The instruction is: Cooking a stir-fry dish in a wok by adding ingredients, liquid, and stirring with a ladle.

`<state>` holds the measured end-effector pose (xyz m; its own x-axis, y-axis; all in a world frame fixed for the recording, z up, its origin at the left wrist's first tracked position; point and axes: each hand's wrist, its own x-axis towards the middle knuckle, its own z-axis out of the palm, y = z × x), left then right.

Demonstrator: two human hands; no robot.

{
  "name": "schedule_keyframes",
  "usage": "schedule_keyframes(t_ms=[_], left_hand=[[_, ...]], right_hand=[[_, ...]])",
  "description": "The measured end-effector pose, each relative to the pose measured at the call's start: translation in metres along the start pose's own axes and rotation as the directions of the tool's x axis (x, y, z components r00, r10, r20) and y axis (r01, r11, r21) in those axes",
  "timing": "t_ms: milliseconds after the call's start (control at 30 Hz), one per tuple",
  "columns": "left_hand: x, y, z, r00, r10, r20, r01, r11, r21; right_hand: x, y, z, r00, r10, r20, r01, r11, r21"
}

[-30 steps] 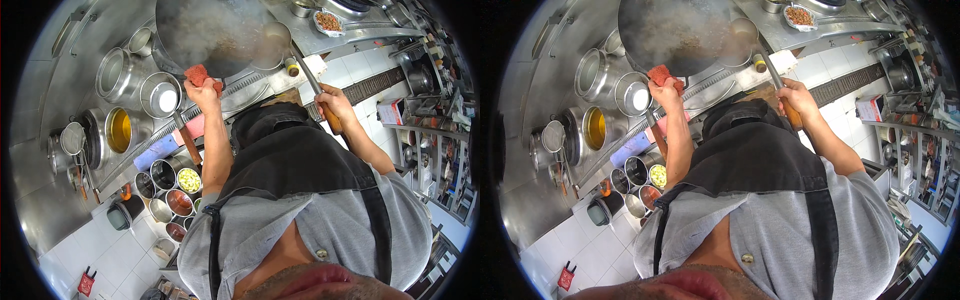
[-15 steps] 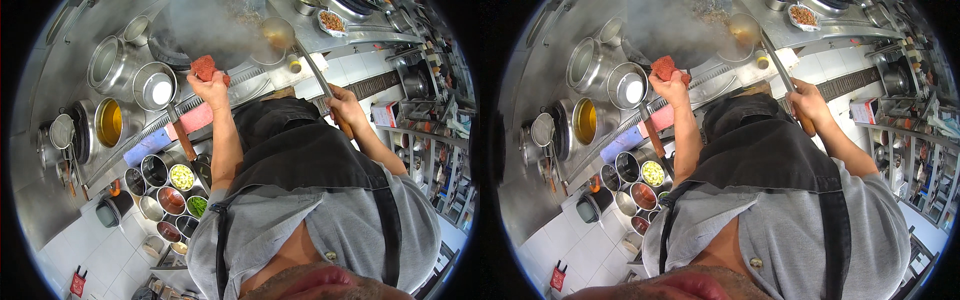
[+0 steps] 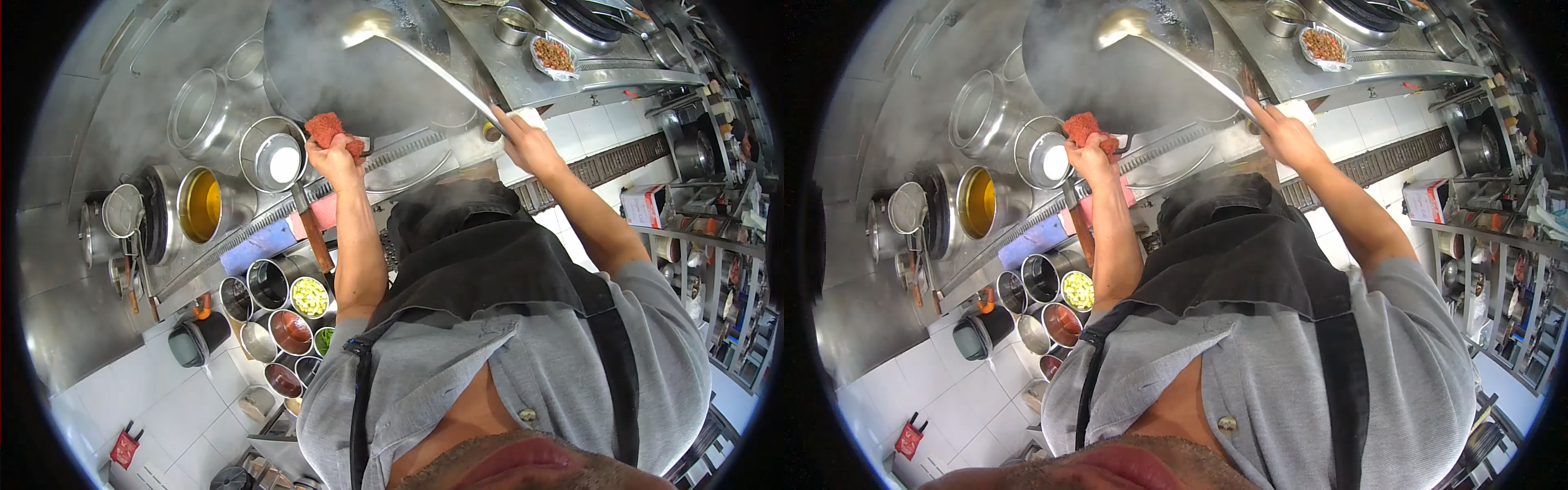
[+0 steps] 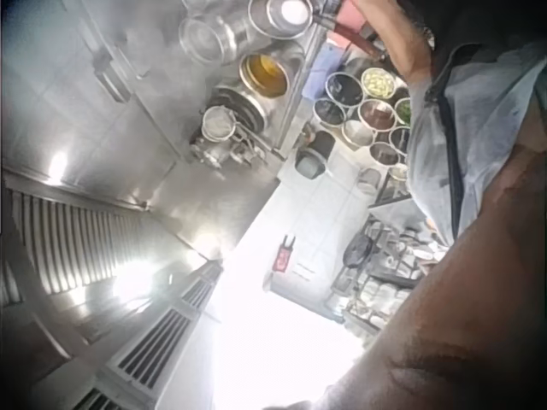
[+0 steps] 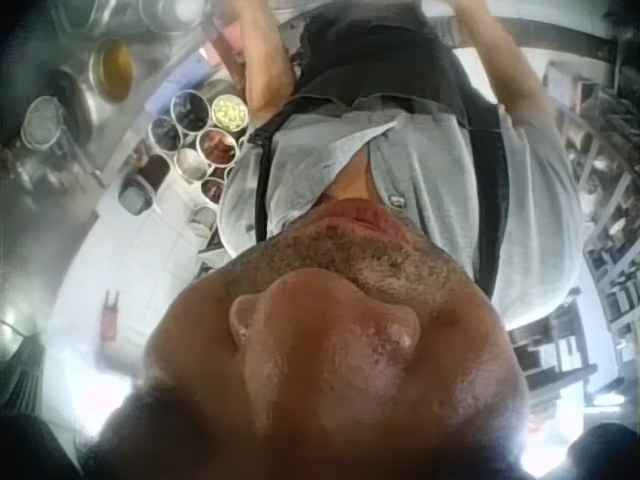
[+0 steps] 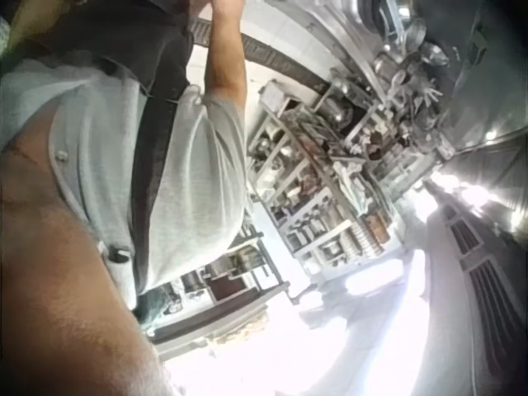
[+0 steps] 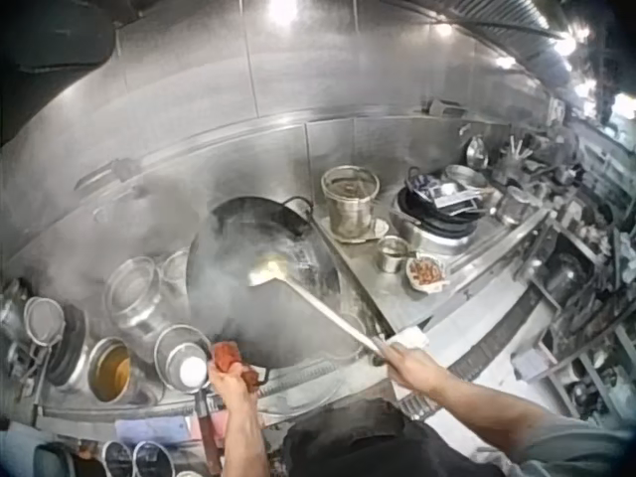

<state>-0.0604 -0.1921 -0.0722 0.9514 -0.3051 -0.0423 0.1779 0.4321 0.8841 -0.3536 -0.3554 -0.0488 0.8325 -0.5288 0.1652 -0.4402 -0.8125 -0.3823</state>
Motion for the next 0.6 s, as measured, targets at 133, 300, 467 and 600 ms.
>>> schedule_keyframes(t_ms=[133, 300, 467, 600], left_hand=[[0.005, 0.015, 0.001, 0.997, -0.069, -0.015, 0.07, 0.997, 0.035], [0.012, 0.021, -0.011, 0.996, -0.076, 0.034, 0.077, 0.997, -0.007], [0.017, 0.007, -0.018, 0.993, -0.113, -0.032, 0.11, 0.991, -0.08], [0.019, 0.006, -0.022, 0.976, -0.165, 0.139, 0.18, 0.978, -0.108]], right_hand=[[0.017, 0.016, 0.024, 0.993, -0.094, -0.071, 0.097, 0.995, 0.031], [-0.084, 0.085, 0.017, 0.993, 0.067, 0.101, -0.07, 0.997, 0.02], [0.001, 0.04, -0.001, 0.997, 0.038, -0.061, -0.028, 0.987, 0.16], [0.086, 0.025, 0.015, 0.978, 0.047, -0.203, -0.034, 0.997, 0.063]])
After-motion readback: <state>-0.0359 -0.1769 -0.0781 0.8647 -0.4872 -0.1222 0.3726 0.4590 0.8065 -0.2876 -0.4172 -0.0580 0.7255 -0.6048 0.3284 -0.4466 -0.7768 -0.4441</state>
